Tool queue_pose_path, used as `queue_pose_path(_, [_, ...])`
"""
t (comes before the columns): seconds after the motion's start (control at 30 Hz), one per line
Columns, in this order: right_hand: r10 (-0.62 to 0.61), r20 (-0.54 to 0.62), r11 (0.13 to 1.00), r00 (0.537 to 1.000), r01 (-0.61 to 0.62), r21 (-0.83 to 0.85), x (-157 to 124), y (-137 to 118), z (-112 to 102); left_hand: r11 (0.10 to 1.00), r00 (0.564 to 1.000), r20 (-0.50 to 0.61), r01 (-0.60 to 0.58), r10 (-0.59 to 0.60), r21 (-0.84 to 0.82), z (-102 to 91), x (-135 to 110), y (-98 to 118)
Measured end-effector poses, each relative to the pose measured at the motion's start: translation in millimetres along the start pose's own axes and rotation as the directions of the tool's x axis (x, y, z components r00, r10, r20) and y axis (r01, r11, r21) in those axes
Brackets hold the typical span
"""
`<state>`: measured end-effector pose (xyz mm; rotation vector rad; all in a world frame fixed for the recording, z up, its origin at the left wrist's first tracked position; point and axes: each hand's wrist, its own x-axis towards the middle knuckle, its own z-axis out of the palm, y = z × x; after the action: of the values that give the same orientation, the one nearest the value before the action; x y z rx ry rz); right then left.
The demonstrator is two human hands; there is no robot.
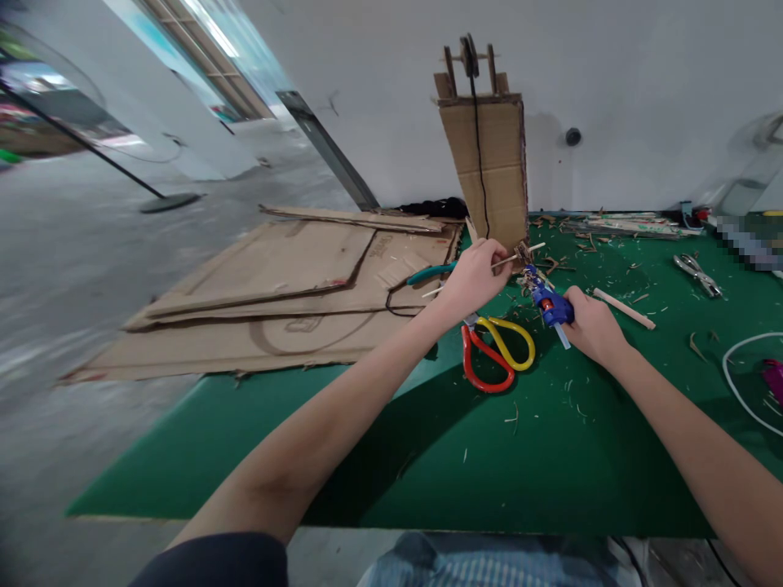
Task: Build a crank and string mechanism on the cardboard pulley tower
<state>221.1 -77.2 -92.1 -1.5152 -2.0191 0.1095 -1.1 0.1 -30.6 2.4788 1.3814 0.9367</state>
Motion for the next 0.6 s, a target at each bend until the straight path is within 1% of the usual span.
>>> queue_pose_path(0.1, [0.002, -0.035, 1.000, 0.999, -0.002, -0.008, 0.2, 0.6, 0.6, 1.000, 1.000, -0.001, -0.022, 0.022, -0.008, 1.0, 0.7, 0.8])
queue_pose_path(0.23, [-0.018, -0.044, 1.000, 0.999, 0.018, -0.004, 0.3, 1.9, 1.1, 0.999, 0.999, 0.006, -0.041, 0.041, -0.018, 3.1, 1.2, -0.7])
queue_pose_path(0.43, [-0.066, -0.064, 0.998, 0.996, 0.065, -0.012, -1.0, 2.0, 1.2, 0.999, 1.000, -0.009, -0.030, 0.030, -0.014, 5.3, 2.0, -4.5])
queue_pose_path(0.5, [-0.064, -0.052, 0.998, 0.997, 0.063, -0.018, -1.2, 1.3, 0.9, 1.000, 1.000, -0.011, -0.026, 0.026, -0.010, 5.6, 2.2, -5.0])
queue_pose_path(0.6, [-0.030, -0.042, 0.999, 0.999, 0.029, -0.020, -0.8, 0.1, 0.4, 1.000, 1.000, 0.001, -0.022, 0.022, -0.007, 5.4, 2.1, -4.5])
